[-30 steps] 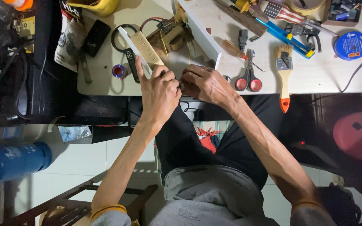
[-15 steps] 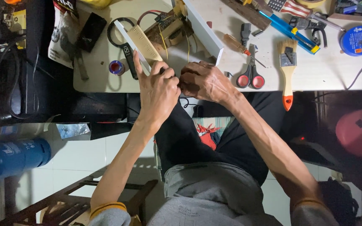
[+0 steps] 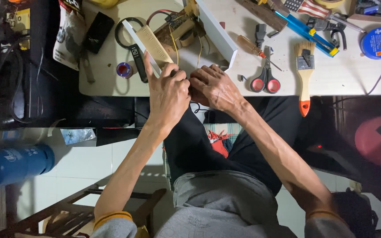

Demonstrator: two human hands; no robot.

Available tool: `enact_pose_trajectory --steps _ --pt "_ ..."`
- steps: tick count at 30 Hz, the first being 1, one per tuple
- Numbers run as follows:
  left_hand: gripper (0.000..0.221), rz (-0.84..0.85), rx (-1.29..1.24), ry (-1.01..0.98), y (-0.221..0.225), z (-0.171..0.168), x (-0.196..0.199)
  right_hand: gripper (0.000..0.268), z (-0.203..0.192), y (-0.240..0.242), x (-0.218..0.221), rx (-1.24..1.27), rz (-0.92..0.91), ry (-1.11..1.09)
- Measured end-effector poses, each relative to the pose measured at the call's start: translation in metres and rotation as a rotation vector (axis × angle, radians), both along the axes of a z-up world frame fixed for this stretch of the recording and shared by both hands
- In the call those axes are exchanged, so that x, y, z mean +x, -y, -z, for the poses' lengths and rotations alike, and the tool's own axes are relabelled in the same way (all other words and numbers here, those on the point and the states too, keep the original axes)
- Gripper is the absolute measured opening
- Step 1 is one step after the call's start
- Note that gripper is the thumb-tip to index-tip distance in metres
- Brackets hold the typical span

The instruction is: Soldering wires and electronic components inside a device housing.

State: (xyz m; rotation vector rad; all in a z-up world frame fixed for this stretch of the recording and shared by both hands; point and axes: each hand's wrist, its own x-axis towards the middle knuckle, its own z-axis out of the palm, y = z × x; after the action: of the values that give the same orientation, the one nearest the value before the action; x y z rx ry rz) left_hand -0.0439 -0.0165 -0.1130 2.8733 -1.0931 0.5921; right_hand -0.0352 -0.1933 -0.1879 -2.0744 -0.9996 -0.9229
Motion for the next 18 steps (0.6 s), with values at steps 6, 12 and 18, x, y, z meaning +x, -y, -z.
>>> enact_pose_trajectory --steps 6,12,18 --pt "0.018 -0.010 0.011 -0.012 0.000 0.001 0.001 0.031 0.002 -0.002 -0.004 -0.023 0.028 0.010" --pt "0.017 0.003 -0.002 -0.018 0.002 -0.005 0.000 0.029 -0.005 -0.004 -0.008 0.018 0.013 -0.068" --pt "0.015 0.007 -0.009 0.001 0.001 -0.006 -0.002 0.026 -0.002 -0.004 -0.012 0.023 0.025 -0.097"
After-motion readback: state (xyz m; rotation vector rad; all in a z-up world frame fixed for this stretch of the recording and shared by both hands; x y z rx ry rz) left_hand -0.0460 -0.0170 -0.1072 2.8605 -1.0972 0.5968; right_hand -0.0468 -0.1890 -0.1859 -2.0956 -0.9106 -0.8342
